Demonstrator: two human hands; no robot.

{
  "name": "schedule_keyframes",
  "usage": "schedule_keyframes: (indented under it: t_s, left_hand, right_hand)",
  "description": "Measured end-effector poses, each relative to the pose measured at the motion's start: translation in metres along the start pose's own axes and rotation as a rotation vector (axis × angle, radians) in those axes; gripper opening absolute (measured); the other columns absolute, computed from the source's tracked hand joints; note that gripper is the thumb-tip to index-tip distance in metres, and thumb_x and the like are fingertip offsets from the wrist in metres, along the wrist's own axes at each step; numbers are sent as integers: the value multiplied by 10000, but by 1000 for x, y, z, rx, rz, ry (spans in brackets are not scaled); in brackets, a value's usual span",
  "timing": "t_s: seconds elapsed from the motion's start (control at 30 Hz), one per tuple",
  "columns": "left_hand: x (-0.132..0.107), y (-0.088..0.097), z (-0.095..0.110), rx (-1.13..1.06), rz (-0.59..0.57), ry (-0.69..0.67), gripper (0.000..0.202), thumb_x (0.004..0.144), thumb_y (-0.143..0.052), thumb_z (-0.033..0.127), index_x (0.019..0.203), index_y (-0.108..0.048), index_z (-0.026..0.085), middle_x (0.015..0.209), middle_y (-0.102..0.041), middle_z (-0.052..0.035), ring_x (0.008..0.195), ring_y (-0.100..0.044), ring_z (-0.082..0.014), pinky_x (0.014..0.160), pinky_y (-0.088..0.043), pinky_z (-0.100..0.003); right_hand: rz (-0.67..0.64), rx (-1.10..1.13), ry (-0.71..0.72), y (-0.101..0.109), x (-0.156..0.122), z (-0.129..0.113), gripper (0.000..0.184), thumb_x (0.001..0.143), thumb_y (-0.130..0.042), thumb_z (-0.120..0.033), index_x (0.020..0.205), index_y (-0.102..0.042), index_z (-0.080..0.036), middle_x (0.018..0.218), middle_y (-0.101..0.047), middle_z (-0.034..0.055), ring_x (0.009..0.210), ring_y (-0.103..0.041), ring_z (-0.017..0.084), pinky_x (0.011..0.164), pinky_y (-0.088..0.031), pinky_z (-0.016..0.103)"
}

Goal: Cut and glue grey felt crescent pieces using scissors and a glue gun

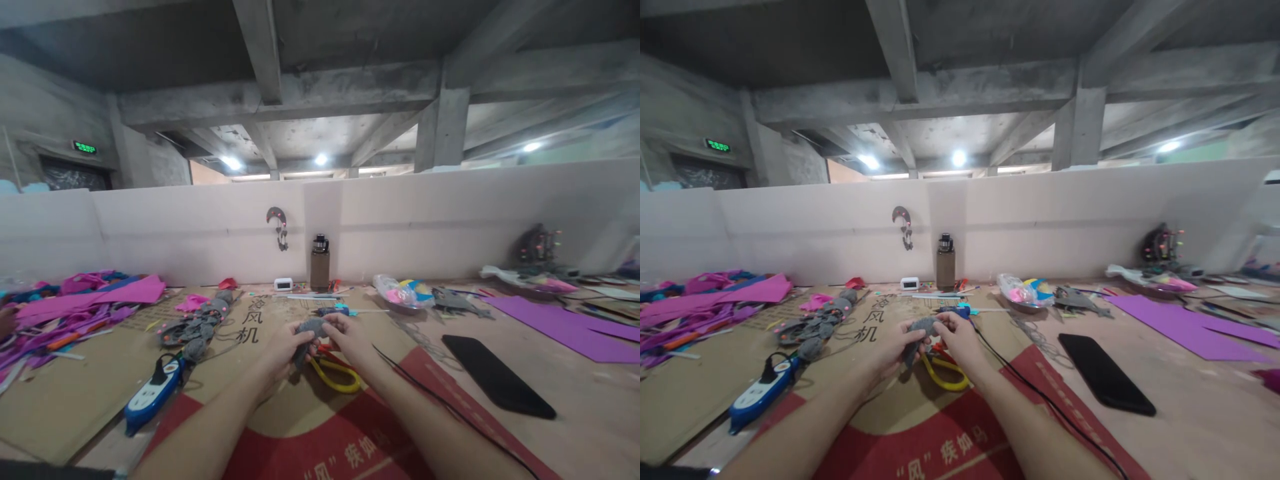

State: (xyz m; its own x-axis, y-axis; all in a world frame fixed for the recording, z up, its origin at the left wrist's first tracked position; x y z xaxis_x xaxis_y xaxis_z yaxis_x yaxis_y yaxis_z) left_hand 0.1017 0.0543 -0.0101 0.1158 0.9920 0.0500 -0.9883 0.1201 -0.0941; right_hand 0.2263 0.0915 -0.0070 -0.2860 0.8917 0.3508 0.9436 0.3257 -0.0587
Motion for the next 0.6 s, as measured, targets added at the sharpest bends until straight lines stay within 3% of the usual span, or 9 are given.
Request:
schedule_keyframes:
  t_s: [0.23, 0.37, 0.6]
  left_hand:
    - [0, 4, 5, -58, 78, -27, 210, 679, -676, 230, 844, -599, 126, 715, -649, -27, 506, -538, -76, 468, -398, -190]
    - [0, 2, 8, -41, 54, -46, 188, 650, -652, 192, 818, -613, 117, 731, -663, -37, 526, -553, -86, 501, -419, -207]
    - [1, 2, 11, 40, 26, -99, 237, 659, -722, 303, 773, -628, 117, 635, -611, -7, 474, -479, -58, 460, -334, -194]
  right_hand:
    - [-26, -15, -17, 1, -1, 6, 361, 679, -649, -490, 833, -577, -171, 650, -586, -24, 525, -488, 101, 520, -401, 245]
    - [-21, -21, -21, 4, -1, 7, 361, 692, -638, -512, 799, -566, -175, 671, -593, -13, 524, -473, 93, 529, -407, 243]
    - [-39, -61, 10, 4, 0, 11, 412, 703, -624, -578, 789, -564, -179, 689, -606, 2, 541, -485, 100, 548, -418, 249]
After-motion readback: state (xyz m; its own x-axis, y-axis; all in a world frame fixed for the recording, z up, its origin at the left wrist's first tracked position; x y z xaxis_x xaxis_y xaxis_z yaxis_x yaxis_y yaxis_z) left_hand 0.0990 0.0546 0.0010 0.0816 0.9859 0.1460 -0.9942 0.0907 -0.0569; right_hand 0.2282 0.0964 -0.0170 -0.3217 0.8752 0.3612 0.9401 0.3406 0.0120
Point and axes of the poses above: each hand's wrist, its own x-axis towards the middle knuckle, its own y-axis out of the back of the hand, z = x × y, the point moved 8 cm from there along x, towards the middle knuckle
